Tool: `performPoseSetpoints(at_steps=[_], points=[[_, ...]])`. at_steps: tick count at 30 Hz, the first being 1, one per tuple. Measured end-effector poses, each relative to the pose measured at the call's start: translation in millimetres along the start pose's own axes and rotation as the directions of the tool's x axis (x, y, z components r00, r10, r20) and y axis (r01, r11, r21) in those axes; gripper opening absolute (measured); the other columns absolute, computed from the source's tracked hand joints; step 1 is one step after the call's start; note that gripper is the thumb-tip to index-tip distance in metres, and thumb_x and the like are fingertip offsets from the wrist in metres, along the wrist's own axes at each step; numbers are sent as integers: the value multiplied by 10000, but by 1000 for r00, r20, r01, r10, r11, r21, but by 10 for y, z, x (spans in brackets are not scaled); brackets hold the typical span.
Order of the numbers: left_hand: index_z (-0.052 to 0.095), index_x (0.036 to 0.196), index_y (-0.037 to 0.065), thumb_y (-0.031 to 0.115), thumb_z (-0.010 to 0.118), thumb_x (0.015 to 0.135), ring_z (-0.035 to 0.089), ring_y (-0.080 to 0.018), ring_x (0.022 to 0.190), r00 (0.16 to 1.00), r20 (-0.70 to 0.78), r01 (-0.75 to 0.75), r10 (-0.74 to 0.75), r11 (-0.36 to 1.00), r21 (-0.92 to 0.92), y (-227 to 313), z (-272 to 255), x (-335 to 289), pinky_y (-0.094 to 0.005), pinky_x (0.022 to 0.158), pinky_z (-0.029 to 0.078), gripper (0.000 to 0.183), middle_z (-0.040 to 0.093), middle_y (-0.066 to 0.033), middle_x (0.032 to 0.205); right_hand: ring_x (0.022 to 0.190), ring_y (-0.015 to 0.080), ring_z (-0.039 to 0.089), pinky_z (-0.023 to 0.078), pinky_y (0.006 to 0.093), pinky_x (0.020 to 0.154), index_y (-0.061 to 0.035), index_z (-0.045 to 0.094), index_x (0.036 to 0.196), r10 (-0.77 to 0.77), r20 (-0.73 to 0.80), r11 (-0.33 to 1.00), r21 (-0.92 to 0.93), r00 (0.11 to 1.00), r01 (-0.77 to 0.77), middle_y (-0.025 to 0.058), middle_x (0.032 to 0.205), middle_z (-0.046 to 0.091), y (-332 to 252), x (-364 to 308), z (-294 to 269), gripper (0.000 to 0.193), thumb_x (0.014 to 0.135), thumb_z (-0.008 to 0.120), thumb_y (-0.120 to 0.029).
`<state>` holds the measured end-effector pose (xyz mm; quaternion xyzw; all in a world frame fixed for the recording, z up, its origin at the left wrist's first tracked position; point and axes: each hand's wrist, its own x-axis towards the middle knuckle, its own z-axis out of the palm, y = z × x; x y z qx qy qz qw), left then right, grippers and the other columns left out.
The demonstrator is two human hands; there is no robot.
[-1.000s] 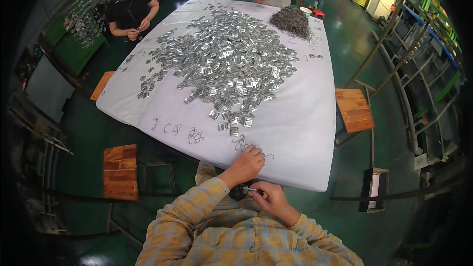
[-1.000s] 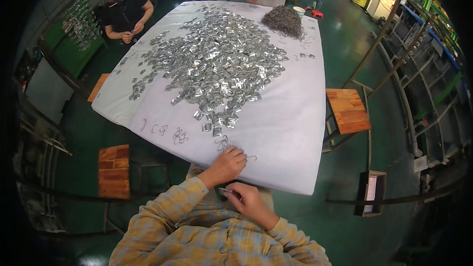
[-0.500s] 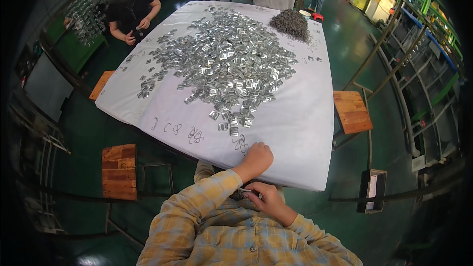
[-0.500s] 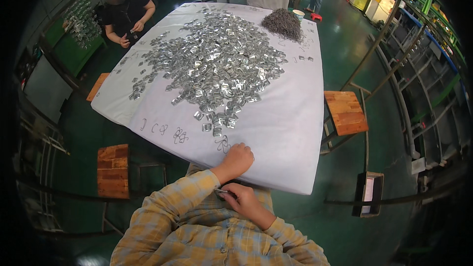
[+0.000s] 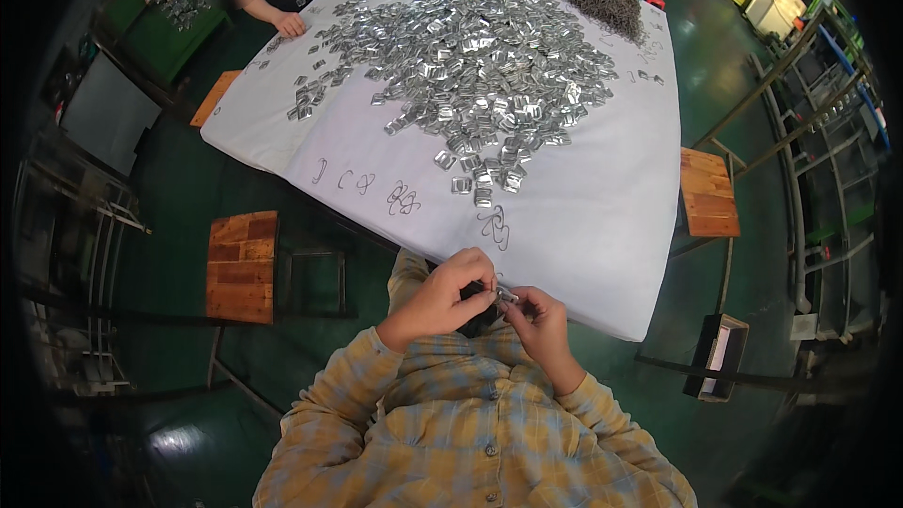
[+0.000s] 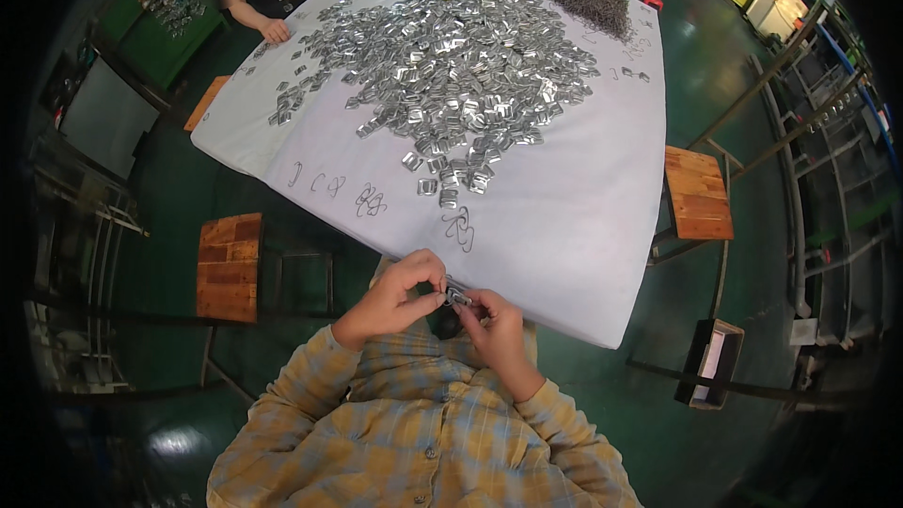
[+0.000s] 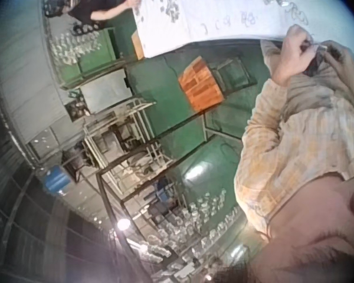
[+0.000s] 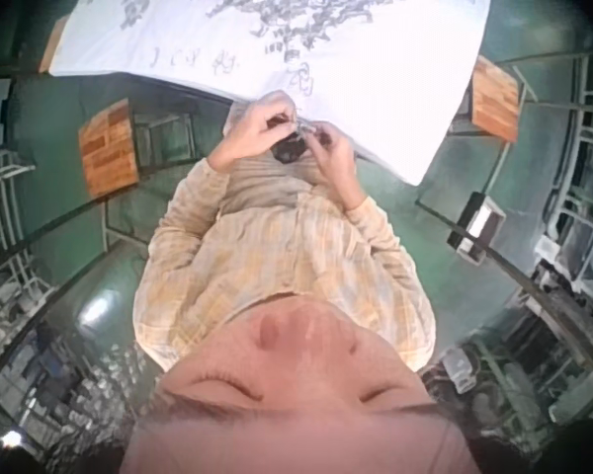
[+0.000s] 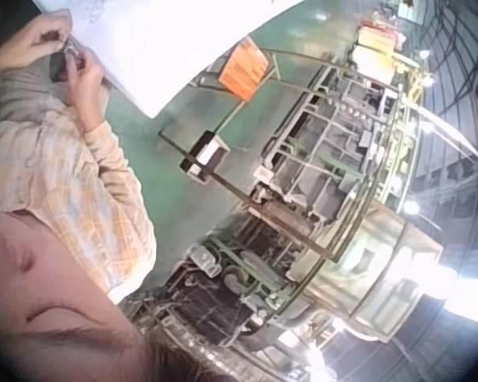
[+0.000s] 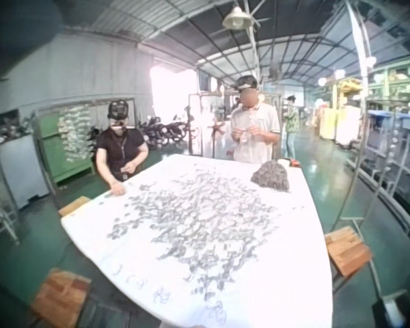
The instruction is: The person hangs small metal pieces onto a vertical metal wire hanger by hand, then picks up more metal pieces from a pile on a table while sitting on a stool.
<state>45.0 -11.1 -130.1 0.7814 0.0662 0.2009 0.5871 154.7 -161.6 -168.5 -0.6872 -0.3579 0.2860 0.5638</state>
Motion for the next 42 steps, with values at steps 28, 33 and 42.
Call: performPoseSetpoints(at_steps=[28,33,42], points=[[528,890,-5,8,547,822,587,-234,767,977,-213,-9,29,996,90,-51,110,-281,-310,669,466,72,601,-115,859,610,140,568,452,270,585,11,653,860,-165,-32,976,-148,986,159,88,692,615,15,669,-177,194,770,697,-155],[538,896,-15,-18,540,815,613,-218,798,983,-170,-38,64,987,156,52,119,-256,-298,703,479,81,615,-118,883,665,223,583,460,335,610,-10,664,861,-234,-277,848,-527,932,56,105,721,607,490,1514,-88,276,731,725,-246],[532,907,-13,-32,534,810,602,-229,814,980,-184,-49,81,984,170,-2,110,-316,-313,703,476,99,599,-121,895,675,209,591,463,337,614,-36,614,783,-103,-261,833,-549,960,-60,67,697,603,468,1759,25,247,687,738,-227]])
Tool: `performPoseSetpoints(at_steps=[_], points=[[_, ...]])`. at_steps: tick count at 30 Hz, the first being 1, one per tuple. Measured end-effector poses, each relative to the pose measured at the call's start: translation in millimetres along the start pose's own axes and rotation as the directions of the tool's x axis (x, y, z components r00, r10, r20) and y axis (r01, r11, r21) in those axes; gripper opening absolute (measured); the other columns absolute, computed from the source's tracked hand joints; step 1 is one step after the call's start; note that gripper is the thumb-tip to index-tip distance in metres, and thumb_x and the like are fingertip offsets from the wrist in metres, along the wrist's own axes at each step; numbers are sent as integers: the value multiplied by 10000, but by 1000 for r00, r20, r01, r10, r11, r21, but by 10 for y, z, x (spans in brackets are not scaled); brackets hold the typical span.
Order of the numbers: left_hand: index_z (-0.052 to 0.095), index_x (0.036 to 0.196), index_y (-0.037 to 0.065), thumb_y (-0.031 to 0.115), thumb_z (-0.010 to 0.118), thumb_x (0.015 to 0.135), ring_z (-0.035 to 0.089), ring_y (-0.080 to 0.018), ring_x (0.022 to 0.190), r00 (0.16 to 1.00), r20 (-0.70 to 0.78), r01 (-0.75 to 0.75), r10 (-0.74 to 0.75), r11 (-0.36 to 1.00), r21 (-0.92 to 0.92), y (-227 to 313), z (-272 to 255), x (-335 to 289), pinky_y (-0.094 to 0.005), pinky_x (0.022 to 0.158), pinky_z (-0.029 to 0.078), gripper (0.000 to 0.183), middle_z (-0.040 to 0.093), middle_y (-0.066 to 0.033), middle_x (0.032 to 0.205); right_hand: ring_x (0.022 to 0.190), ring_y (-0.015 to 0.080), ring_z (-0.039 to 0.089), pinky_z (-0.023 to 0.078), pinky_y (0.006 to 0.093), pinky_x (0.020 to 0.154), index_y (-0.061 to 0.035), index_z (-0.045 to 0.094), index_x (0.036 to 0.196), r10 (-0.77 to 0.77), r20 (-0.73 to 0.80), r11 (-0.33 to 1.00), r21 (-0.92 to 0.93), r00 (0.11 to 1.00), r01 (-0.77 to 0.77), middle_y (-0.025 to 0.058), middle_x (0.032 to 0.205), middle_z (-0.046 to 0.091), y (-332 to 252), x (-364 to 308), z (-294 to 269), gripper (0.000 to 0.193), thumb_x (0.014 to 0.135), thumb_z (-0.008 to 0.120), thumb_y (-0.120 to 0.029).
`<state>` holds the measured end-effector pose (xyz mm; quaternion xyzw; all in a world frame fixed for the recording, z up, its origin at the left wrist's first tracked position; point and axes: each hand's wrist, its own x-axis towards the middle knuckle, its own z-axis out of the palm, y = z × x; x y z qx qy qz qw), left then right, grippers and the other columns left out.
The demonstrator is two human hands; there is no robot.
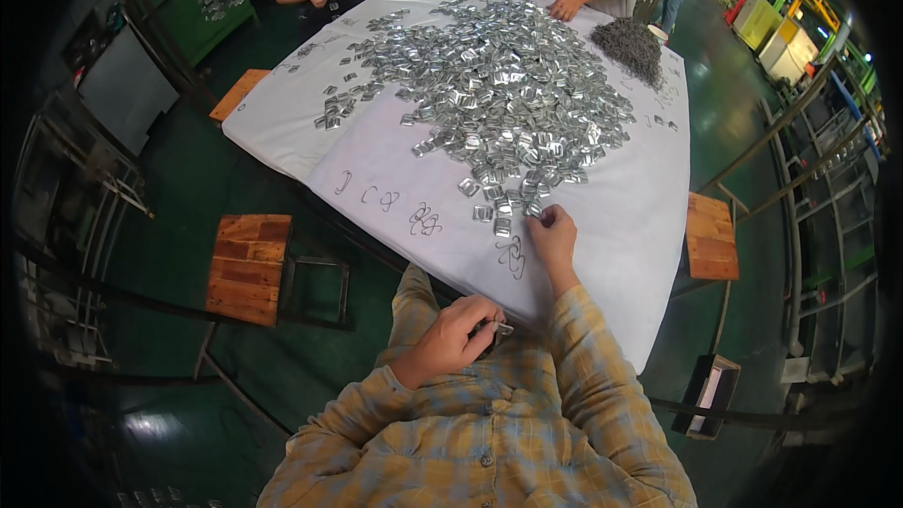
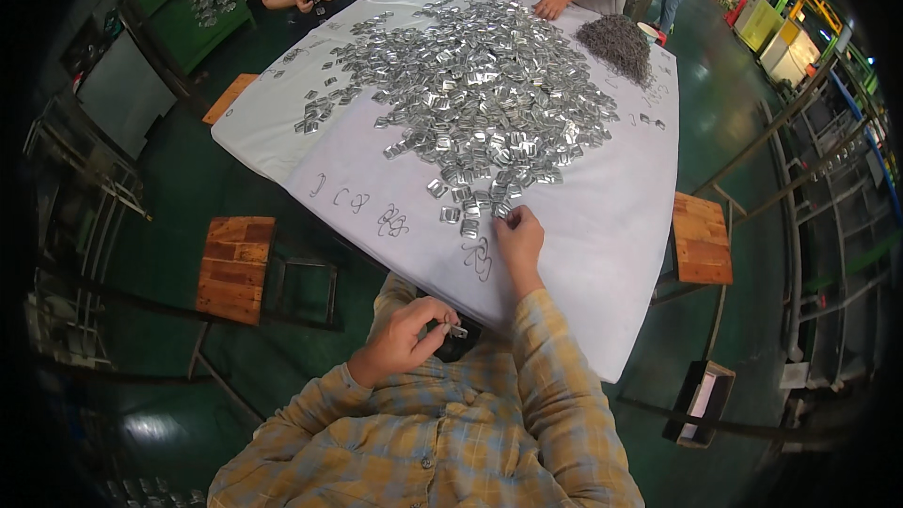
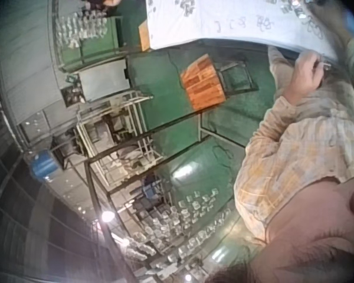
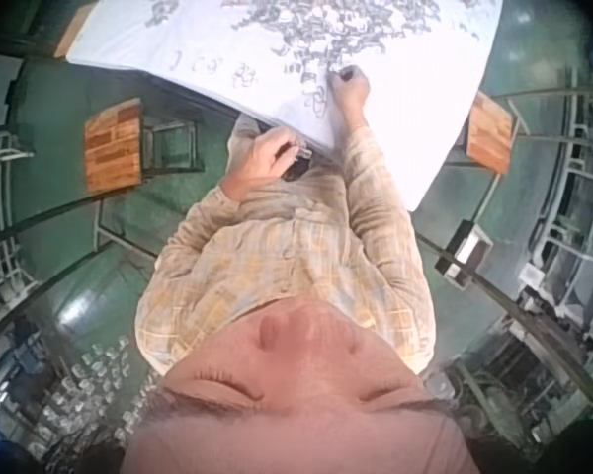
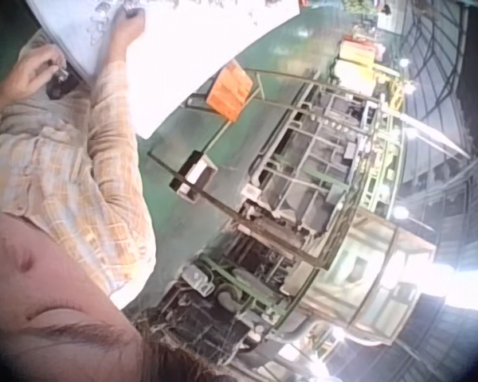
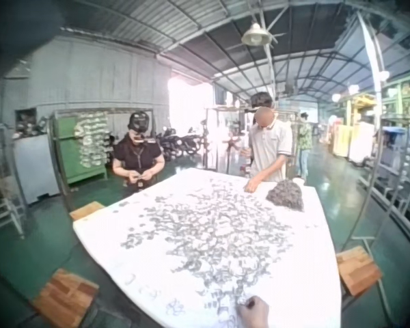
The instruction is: The person hangs small metal pieces onto a vertical metal wire hanger by hand, then picks up more metal pieces from a pile on a table while sitting on a stool.
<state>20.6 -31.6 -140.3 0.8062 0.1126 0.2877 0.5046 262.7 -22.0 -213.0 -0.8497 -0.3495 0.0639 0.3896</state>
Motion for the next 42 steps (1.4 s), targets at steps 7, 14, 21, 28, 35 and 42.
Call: performPoseSetpoints(at_steps=[7,14,21,28,35,42], points=[[515,885,6,5,548,808,566,-299,778,998,-66,-1,6,997,72,-34,60,83,-366,701,445,84,569,-132,835,665,60,555,446,229,593,18,640,864,-98,460,770,596,882,-225,14,707,631,-331,-636,-669,111,767,659,-33],[519,854,12,-6,567,760,538,-329,733,993,-77,-66,90,960,271,-76,150,116,-402,654,421,107,548,-133,780,665,69,547,440,225,628,11,650,844,-199,450,853,516,871,-72,17,726,635,-452,-1114,-934,97,760,673,-31],[514,863,27,13,581,761,542,-336,749,993,-14,-100,113,926,365,-122,175,64,-407,674,423,123,545,-138,776,576,215,583,447,293,537,16,625,805,-236,271,937,316,933,146,122,704,600,-466,-1308,-927,105,747,682,-50],[598,751,20,68,632,759,571,-287,750,984,146,74,-105,976,206,-510,-10,393,-389,655,453,59,581,-118,747,597,272,609,469,323,545,1,615,812,-242,250,944,283,938,168,141,707,600,-464,-1366,-963,95,759,667,-58],[642,754,29,76,560,718,593,-257,742,990,116,-142,82,595,791,-935,260,879,-339,630,503,101,607,-93,766,591,287,615,479,330,555,-9,620,837,-187,294,964,237,937,118,159,700,612,-492,-1411,-1005,80,779,646,-57],[633,690,39,86,590,663,603,-208,714,971,237,-225,7,345,911,-892,364,1012,-309,557,513,70,596,-85,730,576,260,603,475,311,556,12,622,846,-200,264,946,304,944,116,154,694,604,-432,-1412,-990,88,772,640,-31]])
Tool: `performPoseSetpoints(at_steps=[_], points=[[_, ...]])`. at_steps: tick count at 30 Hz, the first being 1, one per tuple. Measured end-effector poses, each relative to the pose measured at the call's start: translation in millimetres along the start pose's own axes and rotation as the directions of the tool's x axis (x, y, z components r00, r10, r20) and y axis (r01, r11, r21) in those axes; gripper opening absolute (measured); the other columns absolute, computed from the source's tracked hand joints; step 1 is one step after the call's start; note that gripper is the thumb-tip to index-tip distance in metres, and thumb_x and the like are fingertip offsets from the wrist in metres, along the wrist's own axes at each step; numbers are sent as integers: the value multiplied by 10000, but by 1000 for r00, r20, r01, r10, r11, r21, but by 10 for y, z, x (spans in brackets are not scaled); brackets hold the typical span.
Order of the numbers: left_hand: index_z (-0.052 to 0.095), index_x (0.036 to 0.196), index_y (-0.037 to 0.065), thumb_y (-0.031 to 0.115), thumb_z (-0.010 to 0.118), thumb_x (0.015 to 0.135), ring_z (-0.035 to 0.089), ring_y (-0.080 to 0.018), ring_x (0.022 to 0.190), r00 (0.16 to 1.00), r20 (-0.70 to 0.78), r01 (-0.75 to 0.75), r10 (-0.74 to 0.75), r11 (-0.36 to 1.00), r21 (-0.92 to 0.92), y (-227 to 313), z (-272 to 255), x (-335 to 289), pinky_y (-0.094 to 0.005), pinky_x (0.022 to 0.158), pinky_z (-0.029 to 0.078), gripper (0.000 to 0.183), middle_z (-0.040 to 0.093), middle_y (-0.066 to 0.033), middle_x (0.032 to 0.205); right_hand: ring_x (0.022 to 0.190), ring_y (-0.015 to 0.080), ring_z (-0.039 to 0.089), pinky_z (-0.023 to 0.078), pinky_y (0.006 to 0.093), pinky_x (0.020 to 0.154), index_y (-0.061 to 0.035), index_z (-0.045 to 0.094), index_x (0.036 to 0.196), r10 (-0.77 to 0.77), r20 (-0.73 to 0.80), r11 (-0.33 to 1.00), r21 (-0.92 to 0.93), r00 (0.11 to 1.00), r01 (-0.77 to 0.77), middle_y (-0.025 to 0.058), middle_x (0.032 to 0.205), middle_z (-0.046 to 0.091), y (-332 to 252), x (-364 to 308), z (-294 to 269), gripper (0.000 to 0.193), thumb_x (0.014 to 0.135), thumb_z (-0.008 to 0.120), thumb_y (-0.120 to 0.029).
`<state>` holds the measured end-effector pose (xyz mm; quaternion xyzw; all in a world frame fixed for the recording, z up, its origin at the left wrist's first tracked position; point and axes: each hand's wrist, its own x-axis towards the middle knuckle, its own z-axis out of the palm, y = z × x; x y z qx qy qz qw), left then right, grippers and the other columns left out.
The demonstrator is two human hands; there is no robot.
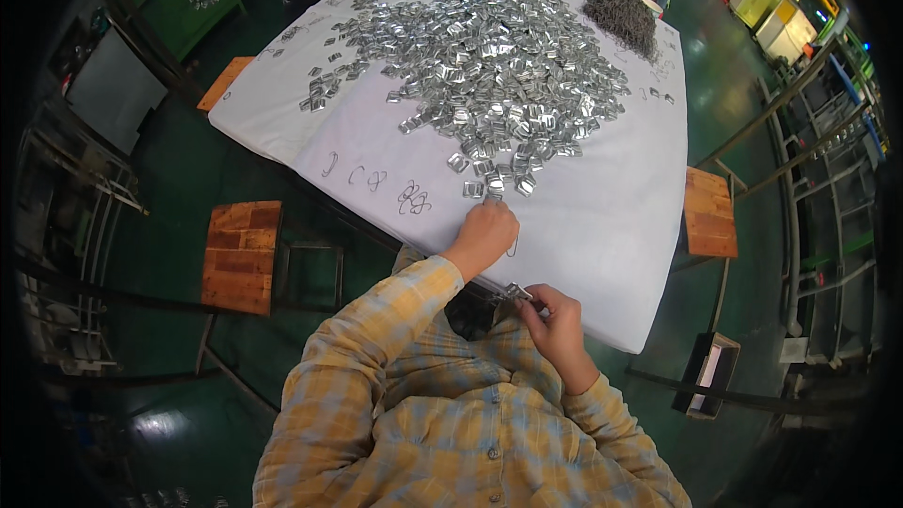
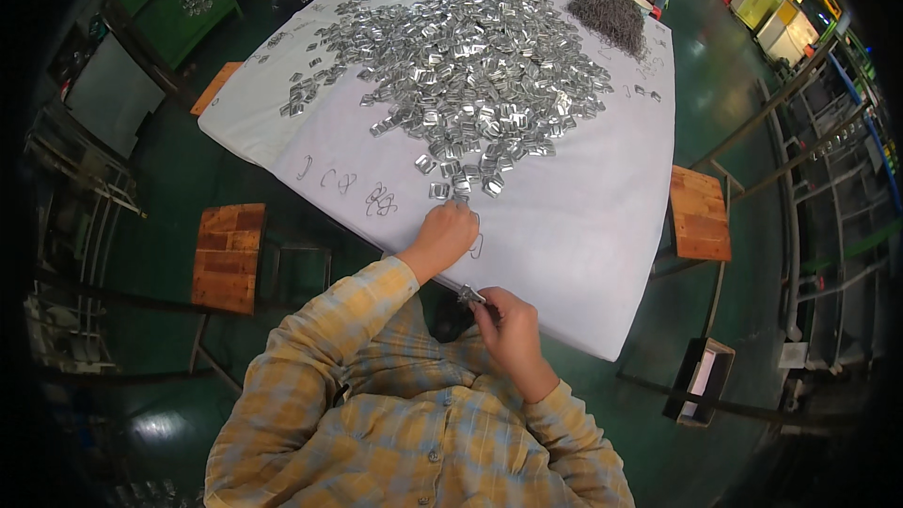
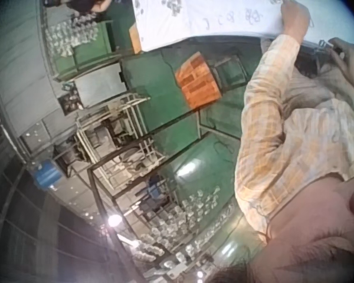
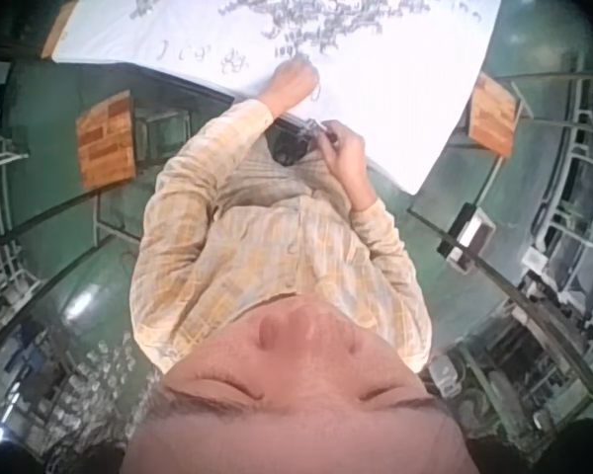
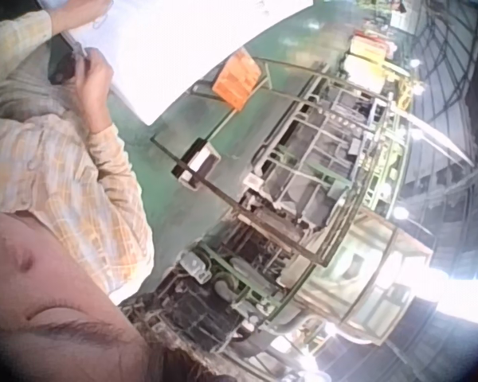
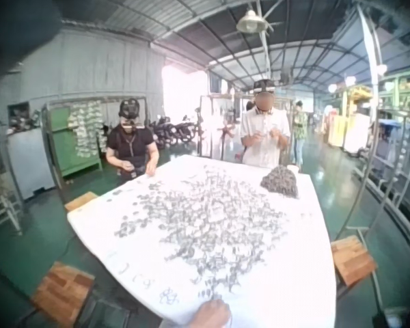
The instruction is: The person hangs small metal pieces onto a vertical metal wire hanger by hand, then picks up more metal pieces from a pile on a table while sitting on a stool.
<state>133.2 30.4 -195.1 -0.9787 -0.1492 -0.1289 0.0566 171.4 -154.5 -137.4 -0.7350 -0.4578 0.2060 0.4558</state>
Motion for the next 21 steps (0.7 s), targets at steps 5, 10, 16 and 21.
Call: performPoseSetpoints(at_steps=[5,10,16,21], points=[[636,658,40,90,596,655,619,-207,669,999,33,18,-21,996,83,-57,49,-6,-304,507,510,64,610,-81,708,580,257,605,474,306,558,14,623,845,-29,-6,1000,0,1000,29,156,696,606,32,8,27,90,768,640,-29],[652,715,25,87,578,682,632,-236,675,995,101,9,-8,1000,-6,-173,6,-5,-328,539,518,101,626,-95,715,577,251,604,471,307,555,9,628,854,-10,0,1000,17,1000,10,157,710,613,18,3,27,102,764,642,-37],[606,833,4,28,578,781,595,-234,682,967,62,204,-247,604,-770,-188,-557,-320,-330,643,479,63,609,-86,755,563,233,601,468,305,544,-3,636,865,19,12,1000,1,1000,-19,150,699,618,63,4,74,109,775,650,-63],[554,889,3,44,573,844,523,-137,774,976,137,164,-167,162,-973,9,-843,-757,-278,735,432,65,565,-49,827,552,234,600,467,304,537,-1,635,863,27,34,999,17,999,-28,150,690,616,-1,68,121,104,779,652,-60]])
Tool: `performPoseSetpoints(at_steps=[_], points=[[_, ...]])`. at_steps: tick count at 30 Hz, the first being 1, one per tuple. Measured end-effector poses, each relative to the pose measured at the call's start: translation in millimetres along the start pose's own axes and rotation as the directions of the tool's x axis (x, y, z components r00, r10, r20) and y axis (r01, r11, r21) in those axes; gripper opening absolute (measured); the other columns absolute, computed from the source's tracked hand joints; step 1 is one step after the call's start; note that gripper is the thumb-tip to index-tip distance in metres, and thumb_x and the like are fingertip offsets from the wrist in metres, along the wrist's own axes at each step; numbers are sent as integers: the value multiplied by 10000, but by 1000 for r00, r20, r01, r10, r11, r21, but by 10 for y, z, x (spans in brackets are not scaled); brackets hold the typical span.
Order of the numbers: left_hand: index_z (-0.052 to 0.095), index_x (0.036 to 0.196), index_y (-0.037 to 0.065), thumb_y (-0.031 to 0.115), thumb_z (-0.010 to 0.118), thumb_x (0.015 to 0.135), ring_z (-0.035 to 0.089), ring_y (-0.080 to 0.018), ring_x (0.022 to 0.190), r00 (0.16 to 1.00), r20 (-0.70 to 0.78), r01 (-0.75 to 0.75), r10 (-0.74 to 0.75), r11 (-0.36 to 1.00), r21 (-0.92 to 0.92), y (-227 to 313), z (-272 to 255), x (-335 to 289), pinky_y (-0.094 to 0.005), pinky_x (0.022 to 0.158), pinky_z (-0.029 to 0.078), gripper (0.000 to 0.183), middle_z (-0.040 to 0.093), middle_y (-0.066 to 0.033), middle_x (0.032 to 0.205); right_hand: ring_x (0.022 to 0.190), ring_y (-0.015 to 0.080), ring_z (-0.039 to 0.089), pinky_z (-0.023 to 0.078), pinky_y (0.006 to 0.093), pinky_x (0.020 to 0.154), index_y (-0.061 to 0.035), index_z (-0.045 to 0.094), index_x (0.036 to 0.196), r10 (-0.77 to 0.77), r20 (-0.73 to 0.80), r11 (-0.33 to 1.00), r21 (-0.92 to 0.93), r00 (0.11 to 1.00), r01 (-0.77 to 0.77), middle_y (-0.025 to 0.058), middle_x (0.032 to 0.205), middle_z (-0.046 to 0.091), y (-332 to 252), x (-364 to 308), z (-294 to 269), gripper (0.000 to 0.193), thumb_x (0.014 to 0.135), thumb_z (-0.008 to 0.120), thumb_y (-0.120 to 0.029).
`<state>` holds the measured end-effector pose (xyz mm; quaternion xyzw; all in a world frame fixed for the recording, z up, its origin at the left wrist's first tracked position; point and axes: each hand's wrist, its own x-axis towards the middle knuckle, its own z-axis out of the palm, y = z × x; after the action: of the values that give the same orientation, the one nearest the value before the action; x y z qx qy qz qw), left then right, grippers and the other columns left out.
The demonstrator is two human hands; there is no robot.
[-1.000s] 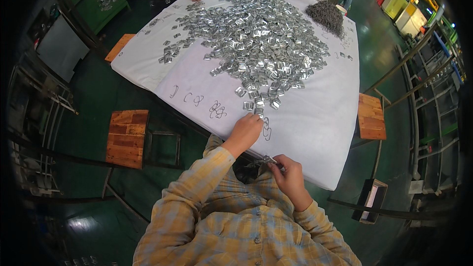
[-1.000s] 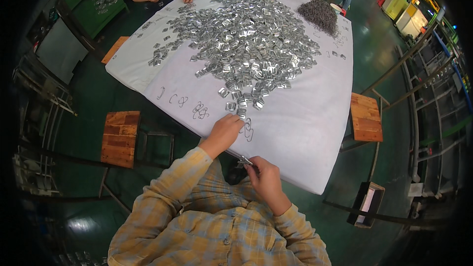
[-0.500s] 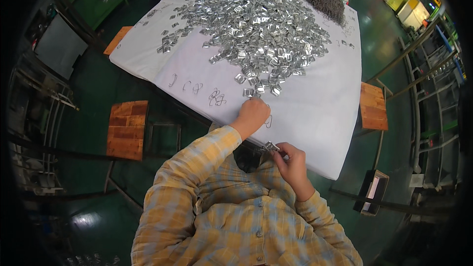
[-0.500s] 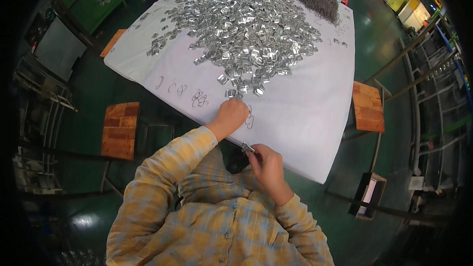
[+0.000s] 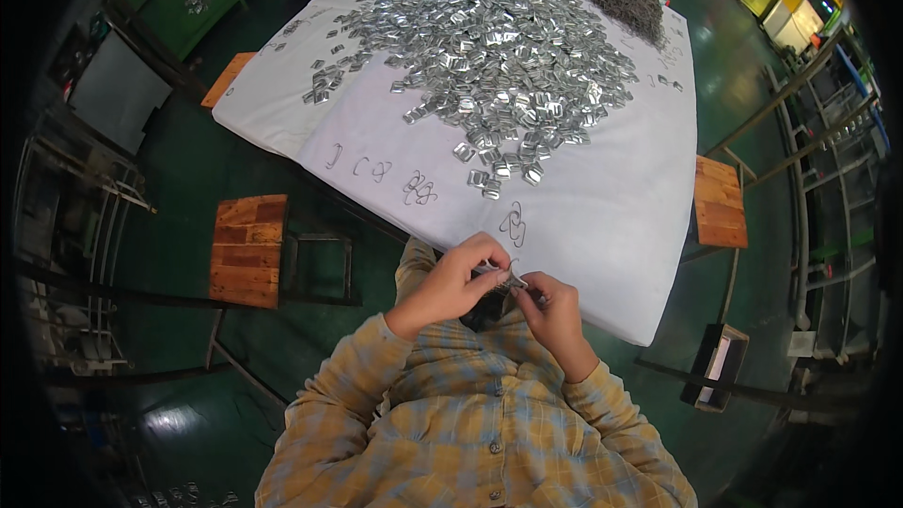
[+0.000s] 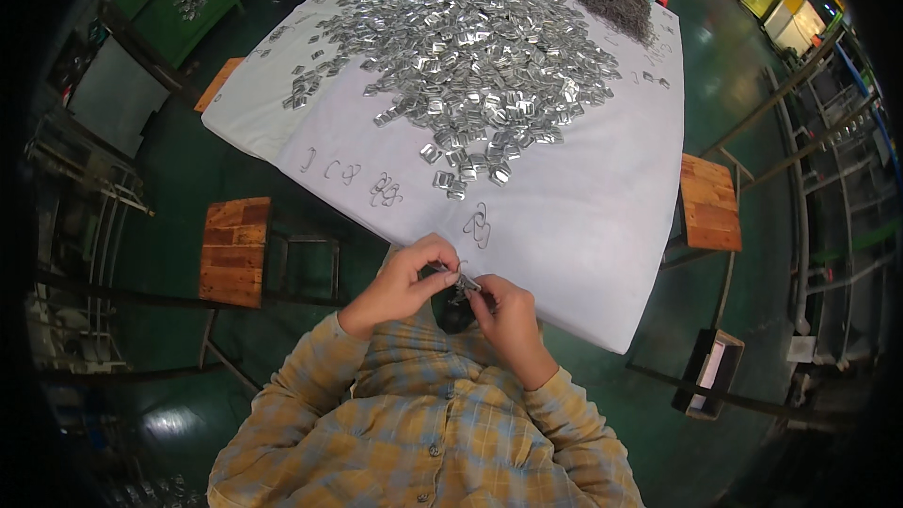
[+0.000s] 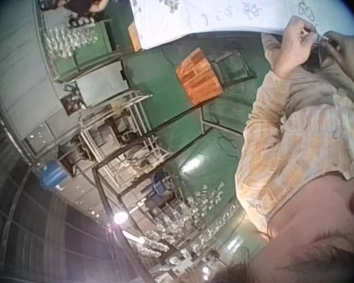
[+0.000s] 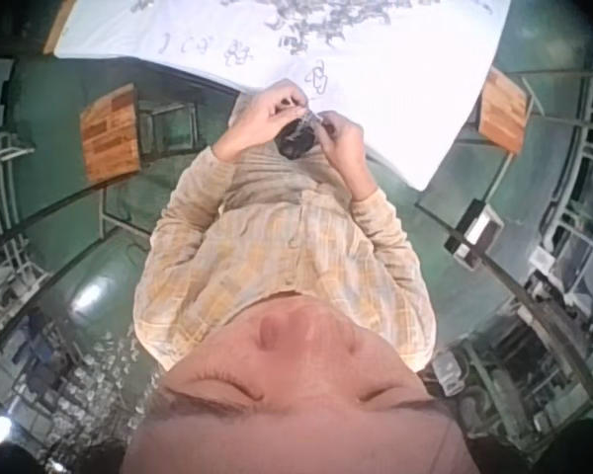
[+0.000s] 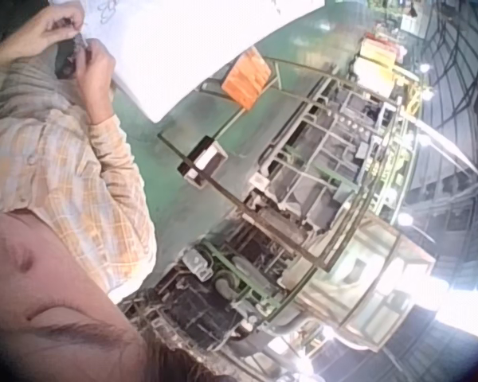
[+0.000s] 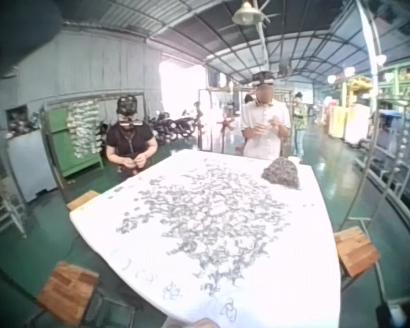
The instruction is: The person hangs small metal pieces onto a vertical metal wire hanger by hand, then picks up more metal pieces from a pile on a table while sitting on a stool.
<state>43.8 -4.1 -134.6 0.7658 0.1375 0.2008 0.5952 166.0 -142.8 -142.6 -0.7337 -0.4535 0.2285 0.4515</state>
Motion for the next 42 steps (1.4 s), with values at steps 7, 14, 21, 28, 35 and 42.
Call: performPoseSetpoints(at_steps=[7,14,21,28,35,42], points=[[542,920,5,25,556,863,556,-124,853,992,-89,90,-93,995,-31,-121,114,-132,-265,784,440,62,609,-65,883,557,153,580,458,269,544,14,632,868,-36,7,999,-7,999,36,118,658,620,24,37,90,116,774,662,-48],[523,923,-2,14,528,878,565,-132,769,981,-191,25,-42,995,-92,-117,171,-240,-257,700,445,48,609,-80,829,636,124,547,429,263,587,21,654,840,-83,-38,992,93,996,86,76,704,618,380,562,-122,170,808,651,-146],[525,918,-12,-15,522,870,605,-173,846,992,-124,3,1,1000,25,-19,224,-288,-284,783,468,49,633,-104,884,842,301,549,450,370,731,-8,626,1008,-121,-248,936,-350,961,27,134,896,565,843,1445,121,308,741,696,-144],[534,922,2,3,545,850,579,-228,715,972,-210,-93,108,992,80,-36,232,-292,-304,650,458,73,593,-119,816,701,276,597,472,336,644,0,615,875,68,-277,969,-211,958,-130,121,773,619,744,1452,136,210,692,701,-55],[529,915,-13,-16,543,848,594,-212,762,970,-220,-74,101,989,128,-20,247,-220,-289,695,462,68,608,-124,835,652,72,556,455,210,592,11,641,960,114,214,841,498,970,-209,26,768,628,254,815,-156,228,733,659,13],[534,908,-3,-32,558,815,576,-262,722,955,-244,-116,171,968,222,-21,298,-185,-313,644,454,101,579,-127,810,694,77,557,466,215,660,9,604,1119,40,397,914,356,917,-194,22,814,619,-47,471,-360,379,743,640,45]])
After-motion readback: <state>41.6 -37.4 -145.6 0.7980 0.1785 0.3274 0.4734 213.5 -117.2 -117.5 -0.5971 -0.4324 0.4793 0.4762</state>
